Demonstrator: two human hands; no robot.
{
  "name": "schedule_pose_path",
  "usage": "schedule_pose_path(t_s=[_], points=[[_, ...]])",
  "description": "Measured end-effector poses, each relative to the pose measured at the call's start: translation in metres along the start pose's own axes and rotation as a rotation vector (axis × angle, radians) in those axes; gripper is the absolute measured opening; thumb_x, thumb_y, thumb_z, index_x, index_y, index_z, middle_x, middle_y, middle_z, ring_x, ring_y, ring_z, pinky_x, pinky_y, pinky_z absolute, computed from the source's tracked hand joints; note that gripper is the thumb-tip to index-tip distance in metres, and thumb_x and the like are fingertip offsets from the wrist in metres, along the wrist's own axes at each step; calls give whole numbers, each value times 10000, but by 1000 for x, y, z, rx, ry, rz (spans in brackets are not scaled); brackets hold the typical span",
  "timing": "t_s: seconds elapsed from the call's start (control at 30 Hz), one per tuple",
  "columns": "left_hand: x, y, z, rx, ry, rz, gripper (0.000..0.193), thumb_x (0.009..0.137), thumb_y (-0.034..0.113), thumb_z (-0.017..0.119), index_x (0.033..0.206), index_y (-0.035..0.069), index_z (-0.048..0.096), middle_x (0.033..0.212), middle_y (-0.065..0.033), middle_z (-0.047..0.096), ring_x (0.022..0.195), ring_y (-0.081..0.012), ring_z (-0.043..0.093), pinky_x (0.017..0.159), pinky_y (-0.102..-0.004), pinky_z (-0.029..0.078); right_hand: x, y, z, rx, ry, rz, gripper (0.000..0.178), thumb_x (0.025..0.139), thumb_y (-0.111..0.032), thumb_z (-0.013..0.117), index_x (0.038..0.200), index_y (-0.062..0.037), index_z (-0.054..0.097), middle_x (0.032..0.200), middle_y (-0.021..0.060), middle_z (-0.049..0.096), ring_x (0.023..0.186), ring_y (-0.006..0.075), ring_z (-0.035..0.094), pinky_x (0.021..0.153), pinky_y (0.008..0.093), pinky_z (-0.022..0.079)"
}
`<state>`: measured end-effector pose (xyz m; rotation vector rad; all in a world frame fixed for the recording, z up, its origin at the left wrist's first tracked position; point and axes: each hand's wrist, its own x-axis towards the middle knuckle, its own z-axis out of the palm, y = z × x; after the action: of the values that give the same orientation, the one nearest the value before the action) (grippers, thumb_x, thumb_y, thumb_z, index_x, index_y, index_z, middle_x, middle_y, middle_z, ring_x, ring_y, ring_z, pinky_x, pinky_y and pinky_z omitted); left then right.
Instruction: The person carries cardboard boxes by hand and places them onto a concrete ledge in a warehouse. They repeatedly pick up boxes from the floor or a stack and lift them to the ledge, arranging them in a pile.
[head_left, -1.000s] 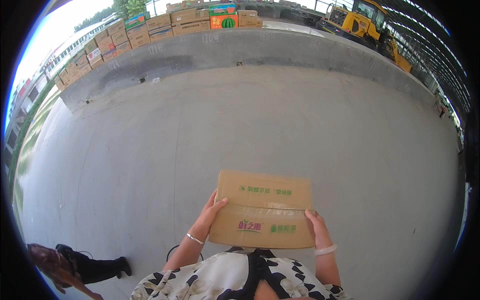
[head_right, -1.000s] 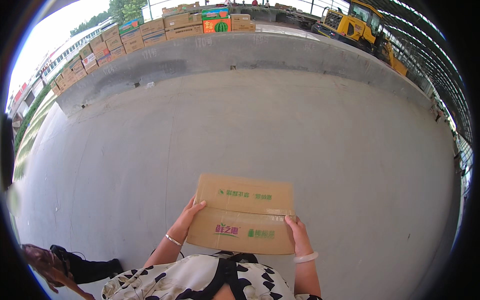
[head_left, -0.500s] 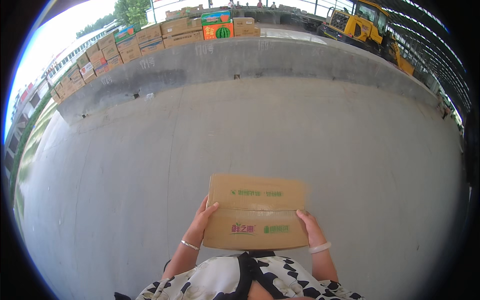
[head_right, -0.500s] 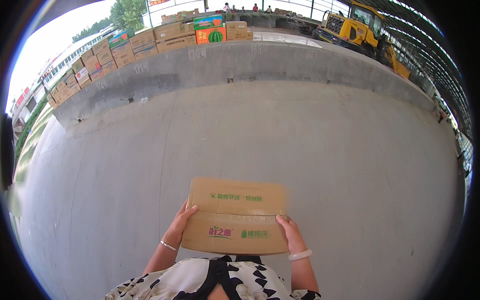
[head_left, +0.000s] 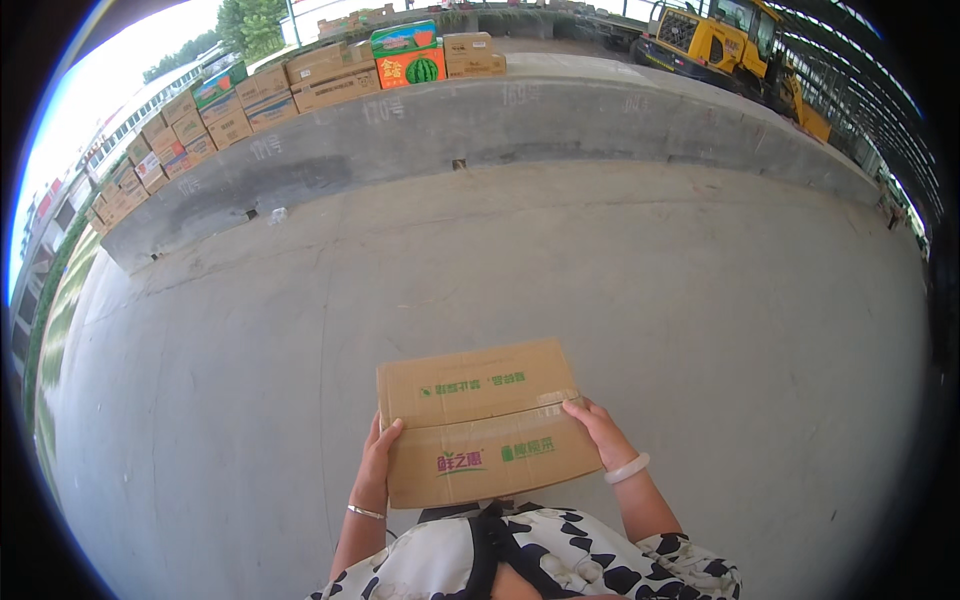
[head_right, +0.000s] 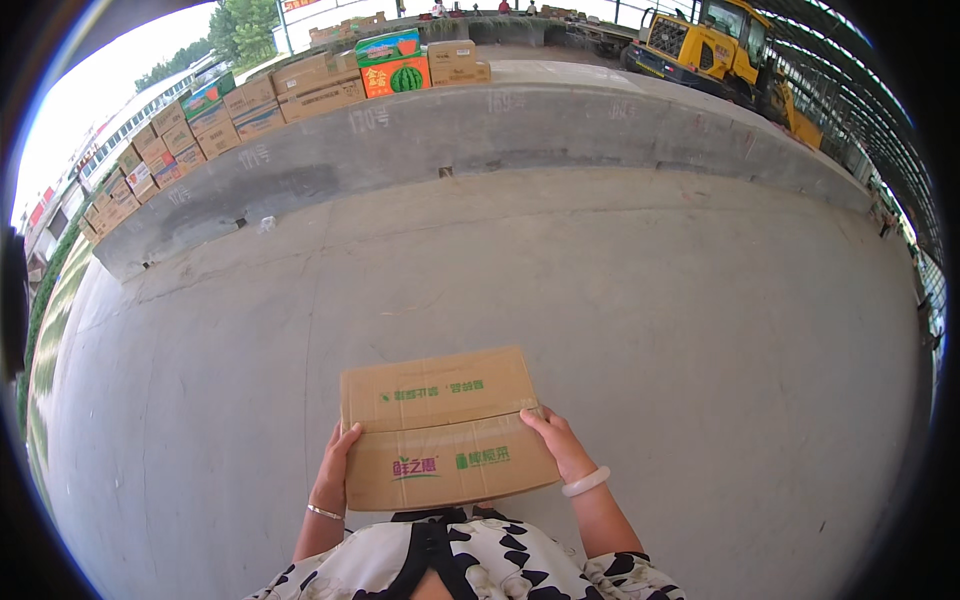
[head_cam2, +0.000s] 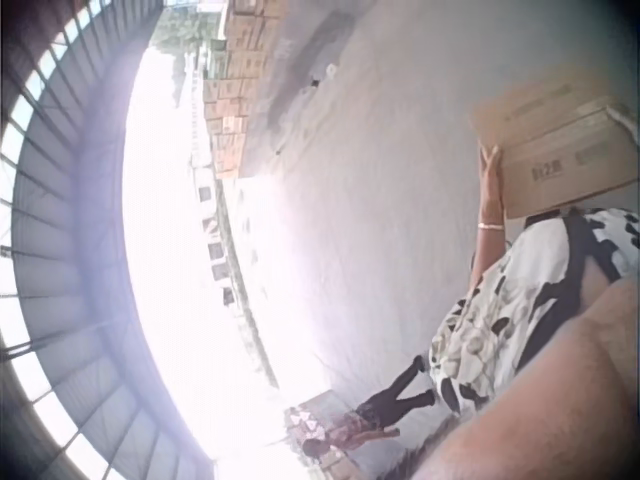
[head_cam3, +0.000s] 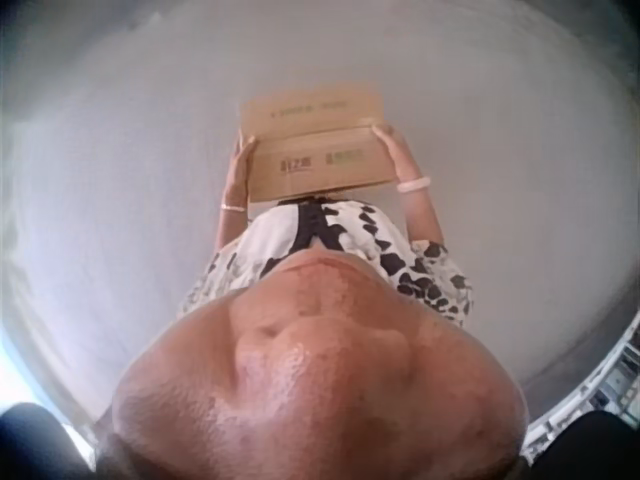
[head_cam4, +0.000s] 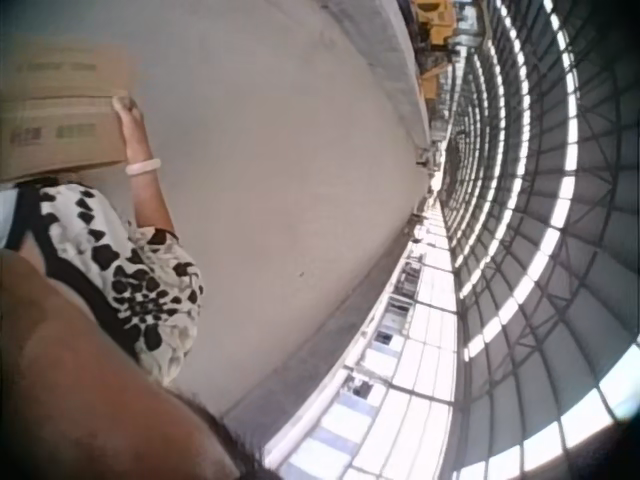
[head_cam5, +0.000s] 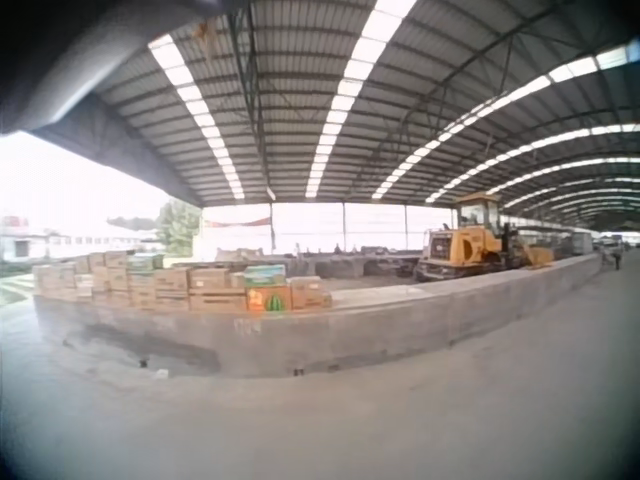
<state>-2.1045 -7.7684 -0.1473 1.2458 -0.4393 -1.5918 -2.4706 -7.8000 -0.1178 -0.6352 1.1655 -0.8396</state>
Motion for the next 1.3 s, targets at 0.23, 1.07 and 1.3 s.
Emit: schedule_pose_path(t_s=[0.23,1.07,1.3], points=[[524,190,149,-9,-96,-50,629,986,215,613,1539,56,359,1404,-141,540,1264,-224,544,1038,-348,468,474,-264,-23,-14,102,-62,538,988,-278,641,1410,27,508,1313,101,625,1186,172,607,996,312,486],[2297,771,995,53,-185,-45,684,979,231,641,1565,59,332,1429,-155,532,1288,-225,534,1040,-339,465,2140,-1340,-416,110,171,-51,493,988,-258,642,1374,29,537,1264,99,653,1145,184,627,974,318,495],[2754,890,1306,66,15,-13,644,984,240,626,1546,61,365,1409,-132,544,1287,-212,527,1048,-330,451,2614,-1718,-597,11,26,13,492,987,-274,646,1371,16,542,1255,91,651,1129,160,630,957,298,502]])
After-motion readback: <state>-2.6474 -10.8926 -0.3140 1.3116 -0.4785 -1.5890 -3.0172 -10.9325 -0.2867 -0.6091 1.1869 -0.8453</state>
